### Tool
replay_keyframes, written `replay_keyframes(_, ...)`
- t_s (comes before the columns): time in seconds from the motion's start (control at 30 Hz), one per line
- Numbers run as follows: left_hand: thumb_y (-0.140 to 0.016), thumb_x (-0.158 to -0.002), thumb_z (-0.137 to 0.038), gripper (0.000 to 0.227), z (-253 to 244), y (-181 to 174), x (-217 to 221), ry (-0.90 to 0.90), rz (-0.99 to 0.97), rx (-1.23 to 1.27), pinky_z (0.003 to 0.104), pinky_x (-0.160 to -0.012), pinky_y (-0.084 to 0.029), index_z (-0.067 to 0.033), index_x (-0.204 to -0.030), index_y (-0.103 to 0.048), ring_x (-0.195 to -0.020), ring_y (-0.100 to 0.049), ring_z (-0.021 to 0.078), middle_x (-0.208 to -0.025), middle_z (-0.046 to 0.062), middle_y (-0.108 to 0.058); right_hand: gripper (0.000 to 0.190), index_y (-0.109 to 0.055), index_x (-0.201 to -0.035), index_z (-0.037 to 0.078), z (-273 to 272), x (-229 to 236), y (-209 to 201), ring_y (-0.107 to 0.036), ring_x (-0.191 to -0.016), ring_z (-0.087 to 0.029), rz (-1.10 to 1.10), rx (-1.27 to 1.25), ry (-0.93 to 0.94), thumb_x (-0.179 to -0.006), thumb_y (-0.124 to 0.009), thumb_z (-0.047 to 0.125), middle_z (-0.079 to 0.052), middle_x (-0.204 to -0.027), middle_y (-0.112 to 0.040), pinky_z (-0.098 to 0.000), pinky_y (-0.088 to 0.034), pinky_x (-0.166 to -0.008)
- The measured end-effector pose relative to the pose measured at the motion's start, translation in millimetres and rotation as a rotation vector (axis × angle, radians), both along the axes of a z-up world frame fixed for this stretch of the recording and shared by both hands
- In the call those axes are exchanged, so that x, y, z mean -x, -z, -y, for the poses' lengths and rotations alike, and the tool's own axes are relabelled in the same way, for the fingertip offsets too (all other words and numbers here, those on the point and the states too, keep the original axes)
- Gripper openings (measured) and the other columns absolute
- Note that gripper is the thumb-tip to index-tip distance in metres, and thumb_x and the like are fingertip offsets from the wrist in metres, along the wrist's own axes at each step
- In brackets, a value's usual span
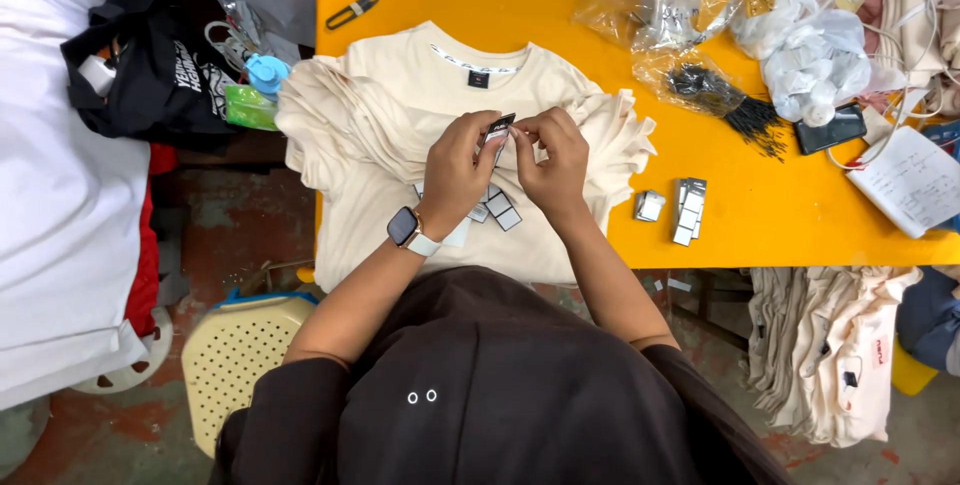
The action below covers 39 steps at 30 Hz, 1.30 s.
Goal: Attaching brand labels to the neck area of t-shirts at a garment factory workstation
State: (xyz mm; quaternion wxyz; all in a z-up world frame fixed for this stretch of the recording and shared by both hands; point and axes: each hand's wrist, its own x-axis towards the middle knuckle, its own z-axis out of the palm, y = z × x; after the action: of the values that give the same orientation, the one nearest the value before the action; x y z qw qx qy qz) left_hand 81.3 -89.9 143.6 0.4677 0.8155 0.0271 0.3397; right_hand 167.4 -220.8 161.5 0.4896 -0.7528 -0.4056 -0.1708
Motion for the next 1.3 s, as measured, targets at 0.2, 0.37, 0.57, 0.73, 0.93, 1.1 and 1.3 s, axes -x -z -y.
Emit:
replay_keyframes(0.2,-0.061,-0.105,-0.015,0.02,-28.1,15.6,1.2,-0.017,0.037,-0.22,0.029,-0.068,-0.057,-0.0051,-0.122,-0.063,-0.083,-0.066,0.0222,-0.089,0.004,-0.061,0.006,-0.074,-0.087,0.005,-29.9,5.0,16.6,-0.054,-0.057,-0.025,-0.032,-0.015,0.029,-0.093,-0.076,0.006,-0.005,-0.065,-0.053,-0.0356,-0.048,-0.057)
replay_keyframes(0.37,-0.059,-0.106,-0.014,0.018,-44.0,29.6,-7.4,-0.015,0.046,-0.268,0.031,-0.07,-0.057,-0.0057,-0.121,-0.063,-0.084,-0.066,0.0226,-0.088,0.004,-0.06,0.009,-0.071,-0.085,0.004,-50.0,5.3,28.1,-0.054,-0.057,-0.025,-0.107,-0.072,0.074,-0.093,-0.074,0.003,-0.007,-0.065,-0.051,-0.0347,-0.046,-0.056)
replay_keyframes(0.57,-0.059,-0.107,-0.017,0.021,-45.2,42.5,-15.4,-0.004,-0.04,-0.221,0.034,-0.075,-0.058,-0.0059,-0.124,-0.06,-0.088,-0.067,0.0257,-0.091,0.007,-0.061,0.01,-0.069,-0.083,0.002,-58.8,0.0,50.1,-0.052,-0.056,-0.02,-0.225,-0.125,0.138,-0.091,-0.074,0.0,-0.006,-0.064,-0.049,-0.0301,-0.042,-0.048)
replay_keyframes(0.73,-0.058,-0.108,-0.017,0.023,-44.6,45.1,-17.1,0.0,-0.071,-0.139,0.038,-0.076,-0.058,-0.0038,-0.127,-0.057,-0.09,-0.067,0.0299,-0.093,0.01,-0.061,0.009,-0.07,-0.082,0.002,-58.4,-5.6,55.5,-0.054,-0.057,-0.019,-0.234,-0.106,0.129,-0.09,-0.075,-0.001,-0.007,-0.065,-0.049,-0.0291,-0.042,-0.047)
replay_keyframes(0.93,-0.063,-0.104,-0.014,0.026,-47.6,55.9,-15.2,-0.019,-0.098,-0.126,0.036,-0.075,-0.057,-0.0047,-0.127,-0.057,-0.084,-0.065,0.0259,-0.091,0.007,-0.058,0.008,-0.073,-0.082,0.002,-60.7,-8.8,61.4,-0.052,-0.056,-0.019,-0.247,-0.066,0.043,-0.088,-0.077,-0.001,-0.006,-0.064,-0.049,-0.0284,-0.041,-0.047)
replay_keyframes(1.1,-0.065,-0.103,-0.015,0.028,-49.5,67.3,-14.2,-0.034,-0.108,-0.177,0.036,-0.077,-0.057,-0.0058,-0.128,-0.058,-0.087,-0.066,0.0267,-0.093,0.007,-0.059,0.007,-0.073,-0.083,0.003,-63.6,-11.7,70.7,-0.053,-0.057,-0.017,-0.243,-0.061,0.017,-0.088,-0.076,0.0,-0.005,-0.065,-0.048,-0.028,-0.04,-0.047)
replay_keyframes(1.3,-0.06,-0.106,-0.019,0.025,-58.9,65.0,-6.6,-0.054,-0.14,-0.201,0.038,-0.075,-0.054,-0.0056,-0.127,-0.058,-0.084,-0.065,0.0277,-0.09,0.007,-0.059,0.007,-0.078,-0.089,0.004,-60.4,-26.6,77.5,-0.064,-0.067,-0.012,-0.525,0.069,0.002,-0.084,-0.082,0.001,-0.005,-0.07,-0.064,-0.0219,-0.05,-0.052)
